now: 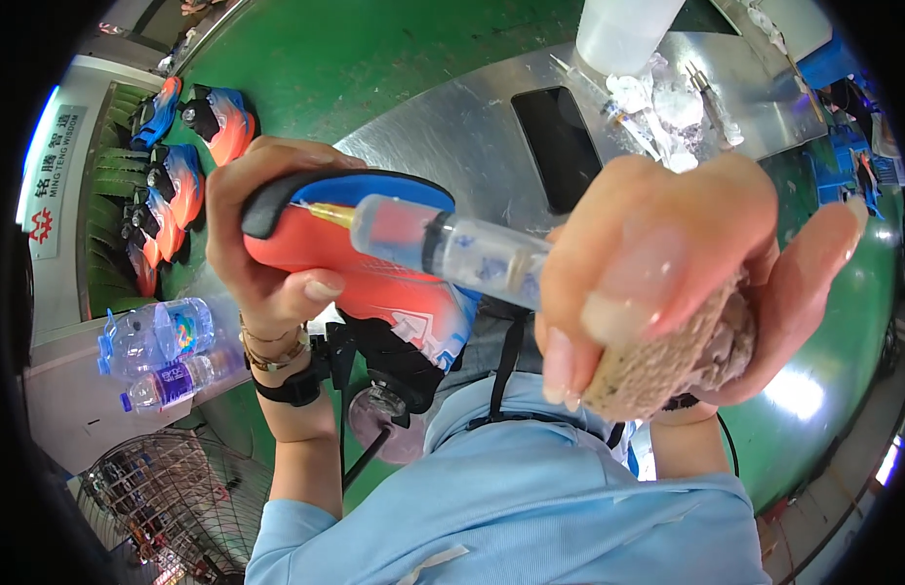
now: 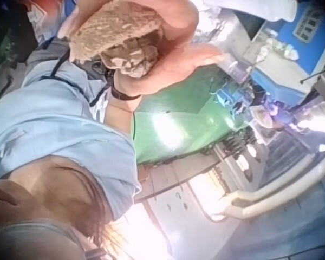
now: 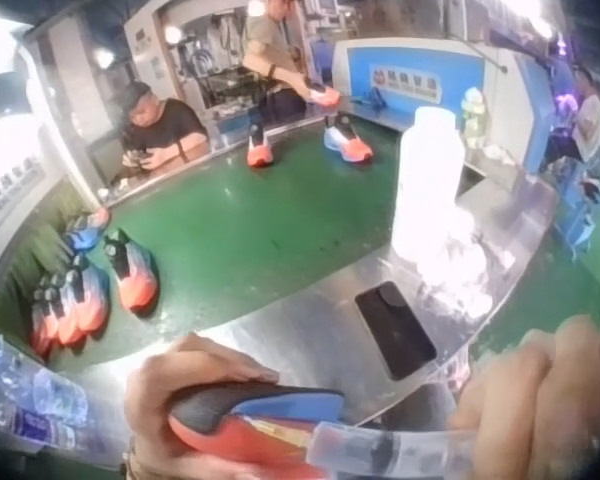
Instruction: Using a syringe to inject glue into the seams of a shoe sole.
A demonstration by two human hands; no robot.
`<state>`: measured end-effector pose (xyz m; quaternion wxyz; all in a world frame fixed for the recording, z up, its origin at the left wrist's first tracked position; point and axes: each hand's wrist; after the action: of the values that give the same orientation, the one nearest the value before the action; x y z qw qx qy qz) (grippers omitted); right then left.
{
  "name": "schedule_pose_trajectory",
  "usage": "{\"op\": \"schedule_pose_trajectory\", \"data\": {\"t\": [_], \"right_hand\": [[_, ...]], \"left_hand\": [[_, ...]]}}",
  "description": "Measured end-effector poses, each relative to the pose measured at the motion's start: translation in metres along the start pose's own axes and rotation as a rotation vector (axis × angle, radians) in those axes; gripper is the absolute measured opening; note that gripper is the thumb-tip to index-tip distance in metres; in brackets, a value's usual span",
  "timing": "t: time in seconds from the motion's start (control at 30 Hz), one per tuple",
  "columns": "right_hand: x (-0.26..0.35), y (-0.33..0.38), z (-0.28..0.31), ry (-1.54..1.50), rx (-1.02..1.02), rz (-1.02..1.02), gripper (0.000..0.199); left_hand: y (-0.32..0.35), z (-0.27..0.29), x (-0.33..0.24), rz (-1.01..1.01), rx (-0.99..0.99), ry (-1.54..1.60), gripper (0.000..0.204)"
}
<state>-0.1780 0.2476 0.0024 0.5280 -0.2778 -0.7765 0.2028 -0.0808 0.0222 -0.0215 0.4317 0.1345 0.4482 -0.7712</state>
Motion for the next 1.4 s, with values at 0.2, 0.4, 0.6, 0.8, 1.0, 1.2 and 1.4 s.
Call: {"op": "schedule_pose_trajectory", "data": {"t": [0.2,0.4,0.6,0.8,1.0,1.2,1.4], "right_hand": [[-0.018,0.024,0.005,-0.075,-0.119,0.095,0.042],[-0.034,0.016,0.009,0.08,-0.243,0.019,0.051],[-0.048,0.012,0.011,0.188,-0.322,-0.053,0.06],[-0.06,0.022,0.018,0.248,-0.311,-0.156,0.061],[-0.075,0.04,0.012,0.11,-0.459,-0.358,0.058],[-0.074,0.054,0.012,0.047,-0.412,-0.349,0.053],[-0.068,0.067,0.011,0.092,-0.388,-0.405,0.053]], "left_hand": [[0.004,0.001,0.008,0.134,-0.204,0.03,0.07],[0.01,0.002,0.017,0.28,-0.302,-0.153,0.074],[0.021,0.004,0.035,0.418,-0.426,-0.012,0.069],[0.025,0.008,0.053,0.463,-0.496,0.013,0.053],[0.029,0.01,0.067,0.548,-0.562,0.101,0.042],[0.036,0.014,0.073,0.648,-0.617,0.063,0.041],[0.049,0.019,0.088,0.652,-0.625,0.043,0.044]]}}
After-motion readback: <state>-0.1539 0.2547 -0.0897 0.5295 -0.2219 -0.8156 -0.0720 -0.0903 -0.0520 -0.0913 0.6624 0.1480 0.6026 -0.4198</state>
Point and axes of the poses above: each hand's wrist, its own y-axis away from the middle knuckle, its own z-axis out of the back of the hand, x = y × z, and after that the axes turned 10 degrees about x, right-handed
